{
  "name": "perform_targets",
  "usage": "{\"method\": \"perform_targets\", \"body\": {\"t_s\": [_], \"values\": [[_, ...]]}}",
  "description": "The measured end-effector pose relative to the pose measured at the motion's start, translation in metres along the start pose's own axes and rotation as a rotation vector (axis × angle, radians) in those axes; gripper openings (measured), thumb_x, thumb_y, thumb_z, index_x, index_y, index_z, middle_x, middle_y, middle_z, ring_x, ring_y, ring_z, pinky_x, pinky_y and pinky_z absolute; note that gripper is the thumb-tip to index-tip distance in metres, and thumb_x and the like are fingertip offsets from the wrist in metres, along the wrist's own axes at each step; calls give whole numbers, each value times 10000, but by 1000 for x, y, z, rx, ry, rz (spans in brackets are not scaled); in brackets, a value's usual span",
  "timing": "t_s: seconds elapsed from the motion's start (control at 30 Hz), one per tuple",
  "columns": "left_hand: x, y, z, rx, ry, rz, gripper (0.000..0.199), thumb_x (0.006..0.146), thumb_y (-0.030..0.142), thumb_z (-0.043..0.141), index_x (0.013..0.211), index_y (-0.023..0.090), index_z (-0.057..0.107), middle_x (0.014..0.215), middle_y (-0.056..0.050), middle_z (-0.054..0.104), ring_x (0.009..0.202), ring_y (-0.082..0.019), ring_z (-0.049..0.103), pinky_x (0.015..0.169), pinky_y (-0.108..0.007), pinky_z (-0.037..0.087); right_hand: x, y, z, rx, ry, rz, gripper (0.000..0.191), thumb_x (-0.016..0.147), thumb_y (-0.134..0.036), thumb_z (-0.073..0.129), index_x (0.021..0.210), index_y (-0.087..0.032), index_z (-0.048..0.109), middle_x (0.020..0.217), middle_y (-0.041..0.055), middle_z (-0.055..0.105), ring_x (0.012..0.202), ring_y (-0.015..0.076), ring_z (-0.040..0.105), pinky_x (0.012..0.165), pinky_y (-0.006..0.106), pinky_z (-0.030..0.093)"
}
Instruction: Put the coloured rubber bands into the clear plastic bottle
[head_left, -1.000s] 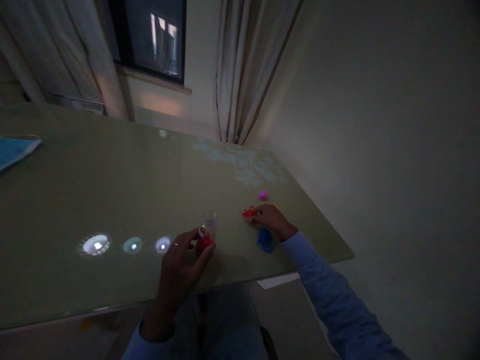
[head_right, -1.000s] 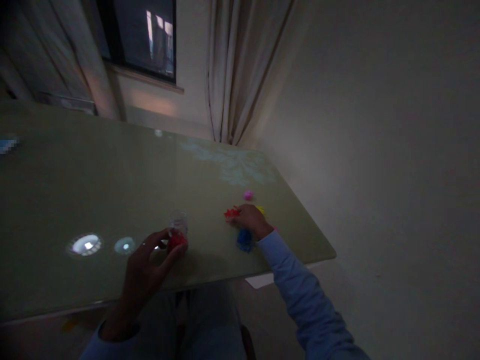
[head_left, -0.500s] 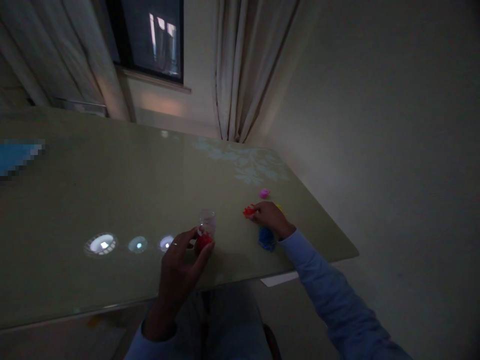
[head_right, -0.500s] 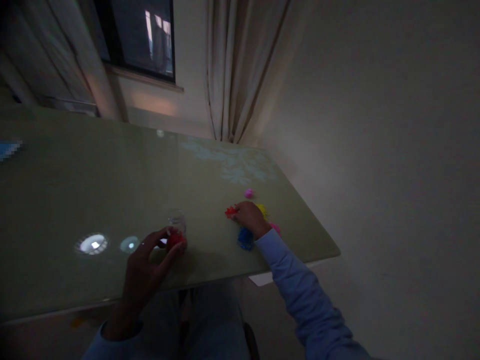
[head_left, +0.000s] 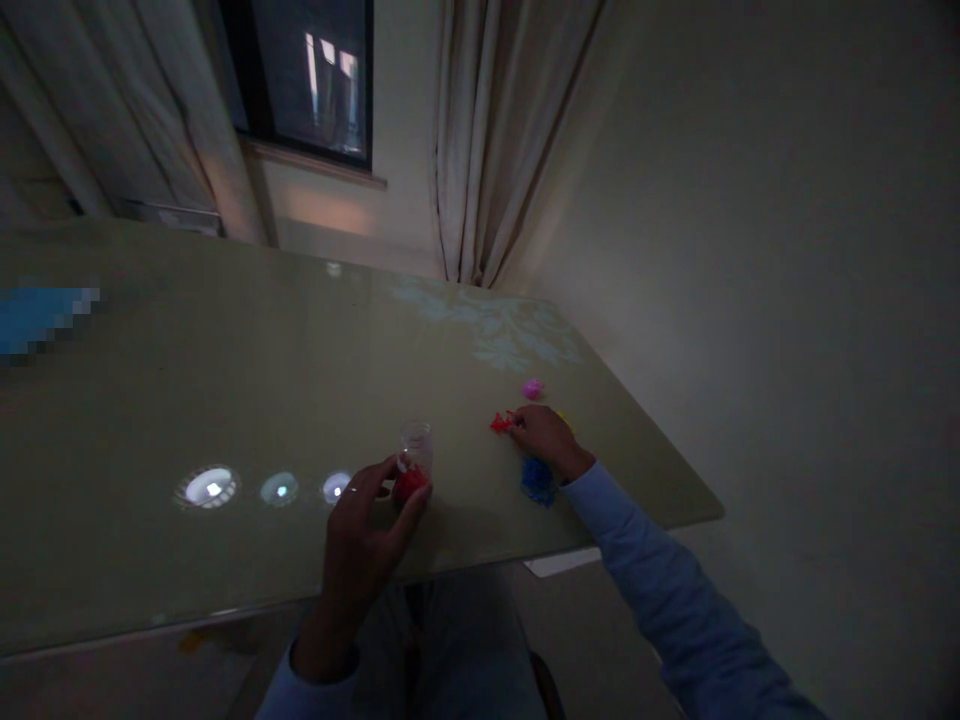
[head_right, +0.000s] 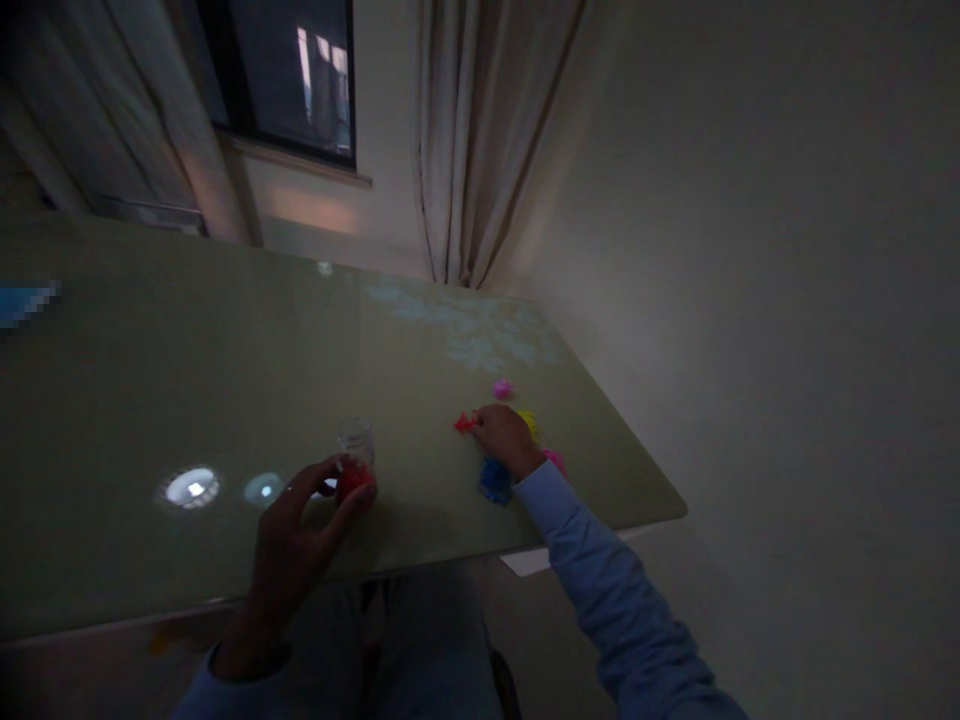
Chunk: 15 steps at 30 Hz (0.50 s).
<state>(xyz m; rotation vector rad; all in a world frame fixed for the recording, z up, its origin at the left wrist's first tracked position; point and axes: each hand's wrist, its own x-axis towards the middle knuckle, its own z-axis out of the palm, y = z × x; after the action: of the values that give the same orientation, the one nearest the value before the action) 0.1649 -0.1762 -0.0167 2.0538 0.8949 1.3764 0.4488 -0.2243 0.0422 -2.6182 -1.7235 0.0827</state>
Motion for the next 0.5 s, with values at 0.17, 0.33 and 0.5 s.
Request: {"method": "perform_targets", "body": {"t_s": [0.17, 0.33, 0.5], "values": [[-1, -1, 1, -14, -3, 14, 328, 865, 413, 673, 1108, 198, 623, 971, -68, 715, 785, -180, 669, 669, -293, 556, -2, 3, -3, -8, 46, -3, 205, 907, -245, 585, 818, -151, 744, 865, 105, 748, 778, 192, 643, 631, 268, 351], [-1, -3, 1, -13, -7, 9, 337, 862, 418, 679, 1109, 195, 626, 972, -73, 717, 827, -199, 678, 735, -330, 567, -3, 2, -8, 0, 128, -3, 241, 936, -267, 542, 835, -152, 728, 863, 97, 732, 760, 186, 630, 625, 274, 345], [1, -6, 4, -6, 25, -12, 325, 866, 434, 674, 1097, 208, 648, 1005, -77, 726, 897, -221, 688, 818, -368, 565, -3, -10, -17, 8, 239, -50, 227, 955, -251, 515, 881, -167, 713, 930, 108, 716, 863, 210, 623, 720, 288, 387]]}}
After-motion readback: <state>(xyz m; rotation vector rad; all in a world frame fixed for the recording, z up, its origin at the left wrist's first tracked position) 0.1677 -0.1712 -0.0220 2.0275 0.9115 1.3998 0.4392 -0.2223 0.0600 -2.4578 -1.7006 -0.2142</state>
